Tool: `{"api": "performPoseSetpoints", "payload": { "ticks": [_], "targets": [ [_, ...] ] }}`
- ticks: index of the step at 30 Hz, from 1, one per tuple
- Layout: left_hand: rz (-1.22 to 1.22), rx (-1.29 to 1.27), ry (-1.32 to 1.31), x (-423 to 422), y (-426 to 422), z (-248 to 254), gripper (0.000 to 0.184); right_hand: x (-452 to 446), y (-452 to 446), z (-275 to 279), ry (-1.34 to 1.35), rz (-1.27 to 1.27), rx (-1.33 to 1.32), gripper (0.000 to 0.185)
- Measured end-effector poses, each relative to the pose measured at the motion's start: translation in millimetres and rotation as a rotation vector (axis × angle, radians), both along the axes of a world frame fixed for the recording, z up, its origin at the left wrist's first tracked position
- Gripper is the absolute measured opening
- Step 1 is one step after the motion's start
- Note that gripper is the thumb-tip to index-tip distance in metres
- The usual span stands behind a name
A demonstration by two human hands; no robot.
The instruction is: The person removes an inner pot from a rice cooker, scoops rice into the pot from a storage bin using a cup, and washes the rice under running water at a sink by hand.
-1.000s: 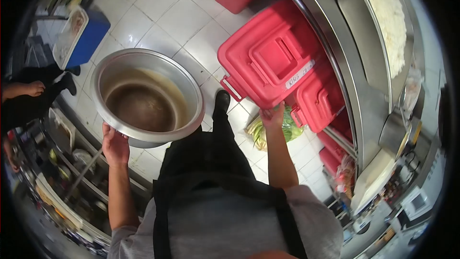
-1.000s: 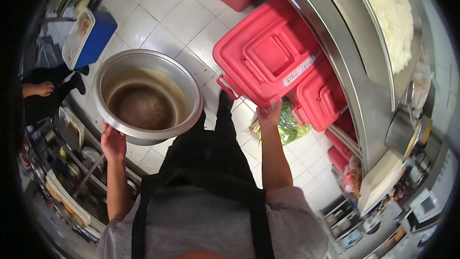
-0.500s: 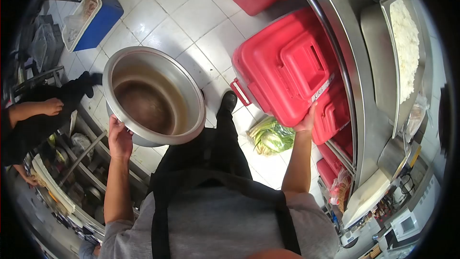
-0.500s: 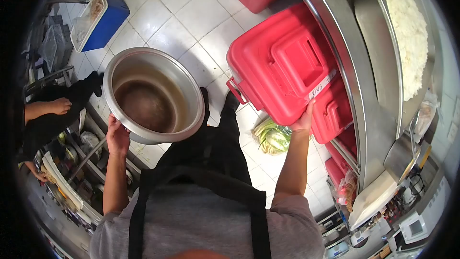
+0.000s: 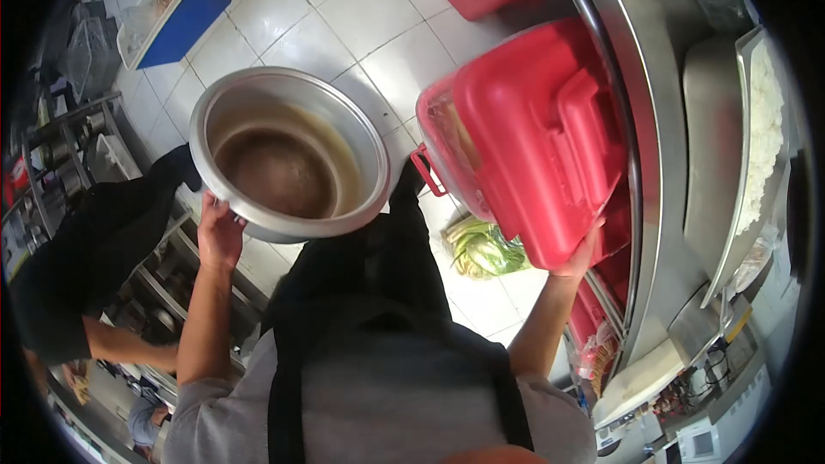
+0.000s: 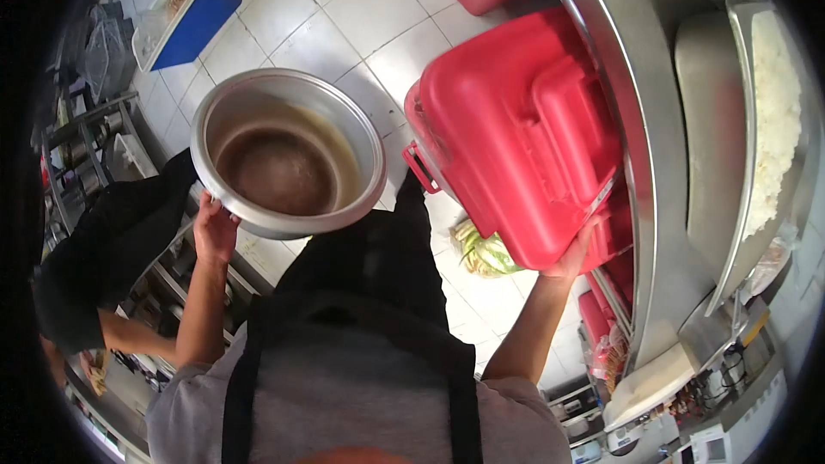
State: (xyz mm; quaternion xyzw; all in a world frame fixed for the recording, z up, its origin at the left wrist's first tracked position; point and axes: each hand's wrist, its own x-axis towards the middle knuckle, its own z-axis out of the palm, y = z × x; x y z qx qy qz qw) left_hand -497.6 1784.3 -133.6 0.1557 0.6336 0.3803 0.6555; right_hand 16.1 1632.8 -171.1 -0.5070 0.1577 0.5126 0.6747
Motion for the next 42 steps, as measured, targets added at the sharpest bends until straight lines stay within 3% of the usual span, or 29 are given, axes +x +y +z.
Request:
{"api": "performPoseSetpoints", "payload": {
  "ticks": [5,8,10,11,12,15,18,20,21,23,25,27,30,31,34,38,40,42],
  "targets": [
    [-0.008,0.067,-0.039,4,8,-2,0.037,-32,10,-5,-0.164,0.099,0.045,0.07],
    [-0.004,0.074,-0.022,-6,11,-7,0.035,-58,-14,-63,-0.01,-0.054,-0.009,0.068],
    [0.005,0.036,-0.007,-3,18,3,0.036,-94,-11,-57,-0.256,0.066,-0.215,0.065],
    [0.017,0.044,-0.004,-5,19,3,0.036,-84,-47,-82,-0.461,0.243,-0.459,0.058],
    [0.017,0.045,0.002,-2,23,5,0.036,-71,-54,-74,-0.992,0.604,-0.626,0.053],
    [-0.012,0.068,-0.037,-4,29,-1,0.036,-21,-38,-76,-1.192,0.235,-0.629,0.063],
    [0.02,0.052,-0.001,-4,26,-14,0.036,-18,-35,-101,-0.438,0.286,-0.586,0.07],
    [0.022,0.034,0.027,-5,23,-17,0.036,-58,-13,-121,-0.496,0.266,-0.663,0.074],
    [0.016,0.033,0.037,-7,20,-19,0.037,-63,13,-100,-0.461,0.305,-0.683,0.073],
    [-0.032,0.03,0.036,-15,16,-17,0.038,-47,6,-146,-0.842,0.376,-0.79,0.074],
    [-0.032,0.039,0.038,-17,16,-15,0.039,-38,18,-155,-1.032,0.438,-0.968,0.07],
    [-0.025,0.047,0.034,-30,16,-16,0.039,-44,59,-122,-1.006,0.496,-1.221,0.061],
    [-0.007,0.05,0.013,-51,13,-20,0.04,-69,72,-105,-0.73,-0.005,-0.178,0.039],
    [0.007,0.049,0.006,-56,11,-19,0.04,-72,72,-92,-0.513,-0.061,-0.037,0.029],
    [0.044,0.039,0.014,-65,9,-12,0.04,-77,98,-61,-0.409,-0.093,0.041,0.032],
    [0.061,0.053,0.011,-81,7,-8,0.039,-87,89,-53,-0.369,-0.179,0.022,0.052],
    [0.079,0.076,0.022,-88,6,-10,0.038,-99,76,-43,-0.255,-0.075,0.134,0.075],
    [0.105,0.07,0.035,-86,6,-9,0.037,-98,86,-54,-0.376,-0.072,0.147,0.081]
  ]
}}
